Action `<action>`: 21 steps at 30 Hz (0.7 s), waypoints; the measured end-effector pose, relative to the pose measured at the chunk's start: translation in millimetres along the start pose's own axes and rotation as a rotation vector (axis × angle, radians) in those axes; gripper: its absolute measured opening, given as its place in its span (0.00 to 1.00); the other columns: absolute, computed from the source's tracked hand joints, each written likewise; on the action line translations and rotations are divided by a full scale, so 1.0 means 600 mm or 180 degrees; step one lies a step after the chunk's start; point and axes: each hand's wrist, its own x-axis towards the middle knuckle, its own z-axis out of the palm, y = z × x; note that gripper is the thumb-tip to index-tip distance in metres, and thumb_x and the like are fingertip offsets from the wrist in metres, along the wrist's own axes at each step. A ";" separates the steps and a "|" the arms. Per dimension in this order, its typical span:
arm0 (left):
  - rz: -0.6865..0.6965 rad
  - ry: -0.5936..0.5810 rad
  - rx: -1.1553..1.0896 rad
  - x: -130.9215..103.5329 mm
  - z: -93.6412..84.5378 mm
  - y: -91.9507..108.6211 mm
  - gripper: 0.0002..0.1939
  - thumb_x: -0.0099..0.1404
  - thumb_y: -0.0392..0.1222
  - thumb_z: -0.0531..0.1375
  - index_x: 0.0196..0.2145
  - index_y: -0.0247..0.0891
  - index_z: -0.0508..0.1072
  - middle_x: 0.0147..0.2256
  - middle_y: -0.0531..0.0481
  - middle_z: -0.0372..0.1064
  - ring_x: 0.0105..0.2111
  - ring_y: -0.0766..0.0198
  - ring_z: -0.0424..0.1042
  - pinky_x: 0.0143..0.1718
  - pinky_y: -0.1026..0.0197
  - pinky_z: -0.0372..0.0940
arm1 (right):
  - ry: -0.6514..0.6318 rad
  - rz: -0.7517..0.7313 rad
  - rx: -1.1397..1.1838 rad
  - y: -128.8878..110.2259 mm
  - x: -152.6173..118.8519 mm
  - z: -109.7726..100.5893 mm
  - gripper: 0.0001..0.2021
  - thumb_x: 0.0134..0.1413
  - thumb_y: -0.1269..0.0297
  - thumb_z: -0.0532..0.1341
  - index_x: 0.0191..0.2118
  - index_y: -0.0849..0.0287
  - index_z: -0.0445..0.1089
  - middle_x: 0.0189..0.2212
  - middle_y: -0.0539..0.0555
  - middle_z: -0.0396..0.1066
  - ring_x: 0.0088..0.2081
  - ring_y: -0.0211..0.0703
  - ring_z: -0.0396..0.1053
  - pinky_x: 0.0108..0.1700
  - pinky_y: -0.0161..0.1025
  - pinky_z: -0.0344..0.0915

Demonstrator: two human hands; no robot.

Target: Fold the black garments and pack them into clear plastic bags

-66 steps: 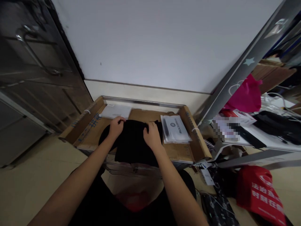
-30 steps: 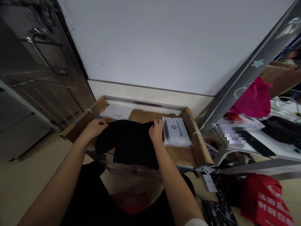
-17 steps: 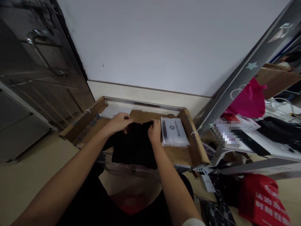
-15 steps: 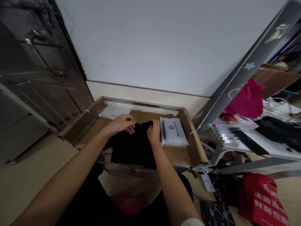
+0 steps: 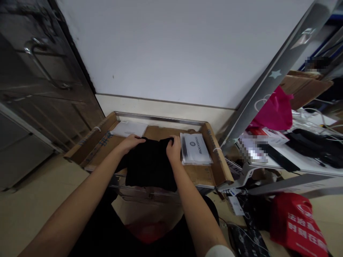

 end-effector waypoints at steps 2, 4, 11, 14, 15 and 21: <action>-0.0025 -0.0130 0.0000 0.000 0.001 0.011 0.12 0.50 0.45 0.68 0.28 0.37 0.72 0.18 0.54 0.64 0.19 0.64 0.63 0.22 0.62 0.53 | 0.0040 0.0067 0.0048 -0.003 0.002 -0.001 0.13 0.55 0.71 0.51 0.42 0.58 0.70 0.41 0.61 0.74 0.47 0.52 0.70 0.55 0.52 0.65; 0.0077 -0.0191 -0.0078 0.001 -0.003 0.023 0.07 0.48 0.40 0.66 0.26 0.37 0.72 0.18 0.55 0.64 0.20 0.64 0.64 0.22 0.62 0.54 | 0.0068 0.0151 0.0143 -0.008 0.010 -0.002 0.12 0.55 0.70 0.52 0.41 0.59 0.70 0.40 0.61 0.74 0.46 0.52 0.70 0.55 0.51 0.66; 0.1095 0.0565 -0.0381 0.023 -0.046 0.066 0.07 0.45 0.31 0.60 0.26 0.39 0.69 0.22 0.57 0.62 0.24 0.67 0.62 0.27 0.64 0.56 | 0.0318 0.0655 0.0815 -0.040 0.102 -0.017 0.10 0.49 0.67 0.56 0.38 0.59 0.72 0.27 0.50 0.68 0.31 0.43 0.65 0.41 0.41 0.67; 0.1463 0.0820 -0.0229 0.024 -0.067 0.070 0.07 0.45 0.31 0.59 0.24 0.39 0.65 0.25 0.56 0.63 0.28 0.65 0.64 0.33 0.63 0.59 | 0.0315 0.0639 0.1044 -0.060 0.124 -0.033 0.10 0.48 0.65 0.58 0.38 0.59 0.72 0.25 0.47 0.66 0.30 0.41 0.63 0.37 0.39 0.65; 0.1594 0.0832 -0.0157 0.020 -0.072 0.066 0.07 0.45 0.32 0.59 0.24 0.39 0.64 0.26 0.55 0.64 0.30 0.64 0.65 0.35 0.62 0.60 | 0.0291 0.0592 0.1083 -0.066 0.122 -0.041 0.09 0.48 0.65 0.58 0.37 0.58 0.72 0.26 0.48 0.67 0.31 0.41 0.64 0.38 0.39 0.65; 0.2082 0.0495 0.0305 -0.035 -0.084 -0.011 0.07 0.46 0.32 0.56 0.24 0.40 0.62 0.31 0.53 0.66 0.36 0.60 0.67 0.41 0.60 0.63 | -0.0320 0.0073 0.0577 -0.085 0.014 -0.100 0.07 0.48 0.70 0.54 0.27 0.55 0.68 0.27 0.51 0.69 0.35 0.46 0.67 0.43 0.45 0.65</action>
